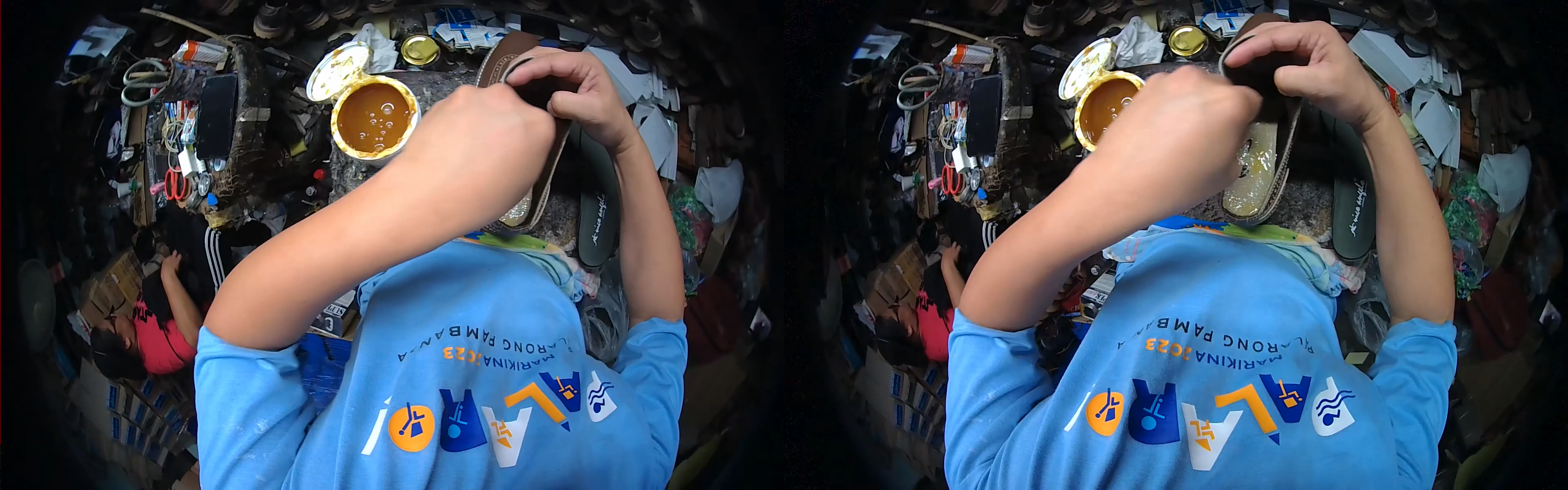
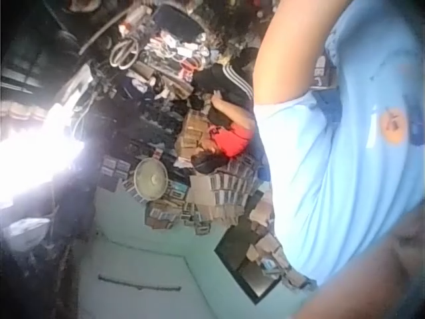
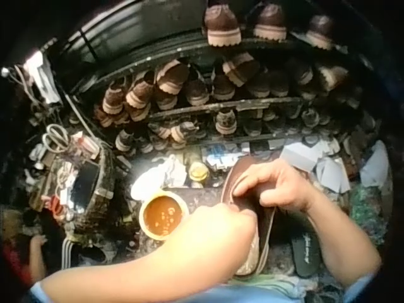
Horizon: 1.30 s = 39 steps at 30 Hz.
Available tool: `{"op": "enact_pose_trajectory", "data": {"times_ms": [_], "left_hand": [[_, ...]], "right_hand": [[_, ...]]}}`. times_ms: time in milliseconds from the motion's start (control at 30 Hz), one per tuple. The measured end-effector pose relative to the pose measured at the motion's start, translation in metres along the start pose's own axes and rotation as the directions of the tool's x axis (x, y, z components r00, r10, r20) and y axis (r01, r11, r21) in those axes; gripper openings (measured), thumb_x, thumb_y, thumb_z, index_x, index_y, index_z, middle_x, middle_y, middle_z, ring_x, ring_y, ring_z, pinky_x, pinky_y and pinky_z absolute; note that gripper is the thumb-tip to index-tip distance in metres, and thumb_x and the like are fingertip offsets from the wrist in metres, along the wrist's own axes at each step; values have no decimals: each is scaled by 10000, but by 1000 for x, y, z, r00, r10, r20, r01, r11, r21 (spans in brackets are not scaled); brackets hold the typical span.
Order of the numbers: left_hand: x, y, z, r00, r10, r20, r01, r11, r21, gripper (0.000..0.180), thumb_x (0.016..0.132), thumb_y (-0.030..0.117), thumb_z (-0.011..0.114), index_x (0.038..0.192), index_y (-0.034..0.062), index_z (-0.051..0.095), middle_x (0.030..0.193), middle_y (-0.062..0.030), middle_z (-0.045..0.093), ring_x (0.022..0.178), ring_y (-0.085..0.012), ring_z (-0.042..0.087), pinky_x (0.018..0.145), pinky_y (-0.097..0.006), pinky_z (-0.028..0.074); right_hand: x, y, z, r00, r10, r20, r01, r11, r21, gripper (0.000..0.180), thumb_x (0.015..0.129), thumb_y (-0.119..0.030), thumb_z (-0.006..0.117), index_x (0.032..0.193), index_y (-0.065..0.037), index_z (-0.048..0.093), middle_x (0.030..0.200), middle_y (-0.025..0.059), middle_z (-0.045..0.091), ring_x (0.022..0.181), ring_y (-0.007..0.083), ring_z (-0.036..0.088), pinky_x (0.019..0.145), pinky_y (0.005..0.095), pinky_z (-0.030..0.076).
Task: Applying adhesive to the interior of a shoe and inserting a lining component.
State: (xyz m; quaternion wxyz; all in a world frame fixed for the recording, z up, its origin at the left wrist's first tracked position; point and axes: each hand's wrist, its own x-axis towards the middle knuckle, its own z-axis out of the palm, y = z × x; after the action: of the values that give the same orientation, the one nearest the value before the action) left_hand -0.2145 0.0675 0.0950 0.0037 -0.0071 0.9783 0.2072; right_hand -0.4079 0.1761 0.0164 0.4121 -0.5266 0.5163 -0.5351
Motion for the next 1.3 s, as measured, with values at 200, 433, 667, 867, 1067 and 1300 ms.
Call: {"op": "enact_pose_trajectory", "data": {"times_ms": [200,433,667,867,1067,1300], "left_hand": [[-17,32,-16,976,-10,216,17,999,-32,97,742,9,631,825,-38,609,758,-207,656,750,-416,686,672,-484,565],[19,23,45,991,-133,4,118,892,436,136,874,116,610,939,29,693,755,-76,707,676,-249,739,537,-365,591],[29,6,61,991,-97,-96,132,853,504,58,810,121,656,785,78,687,750,-83,719,674,-230,750,529,-342,589],[30,6,56,996,-54,-75,85,853,515,54,826,97,636,815,47,651,745,-98,686,649,-243,729,528,-349,579],[-1,41,-16,969,-88,229,37,976,216,203,838,27,600,1029,-43,604,757,-151,620,654,-332,659,586,-438,530],[15,37,-3,934,-11,356,-188,835,517,344,880,124,597,1110,-132,603,758,-152,642,614,-267,687,519,-381,559]], "right_hand": [[-1,3,2,997,-53,-56,51,998,-43,470,681,-32,555,1093,26,772,1030,83,735,999,165,666,951,280,502],[5,6,1,999,-30,23,30,999,38,497,666,-13,520,1099,36,758,1085,100,715,1051,196,660,1017,311,486],[7,16,-1,997,-78,7,76,990,121,490,708,0,523,1135,17,763,1108,94,713,1098,191,663,1062,324,480],[8,19,-2,997,-80,0,80,995,64,476,717,-17,549,1139,6,766,1123,105,725,1099,190,664,1056,319,478],[4,17,-1,999,-43,-9,43,997,60,474,716,-35,552,1138,3,767,1117,104,726,1087,187,665,1041,316,486],[6,12,4,999,-42,-6,42,997,70,485,705,-38,546,1135,4,764,1118,99,727,1082,188,665,1039,315,481]]}}
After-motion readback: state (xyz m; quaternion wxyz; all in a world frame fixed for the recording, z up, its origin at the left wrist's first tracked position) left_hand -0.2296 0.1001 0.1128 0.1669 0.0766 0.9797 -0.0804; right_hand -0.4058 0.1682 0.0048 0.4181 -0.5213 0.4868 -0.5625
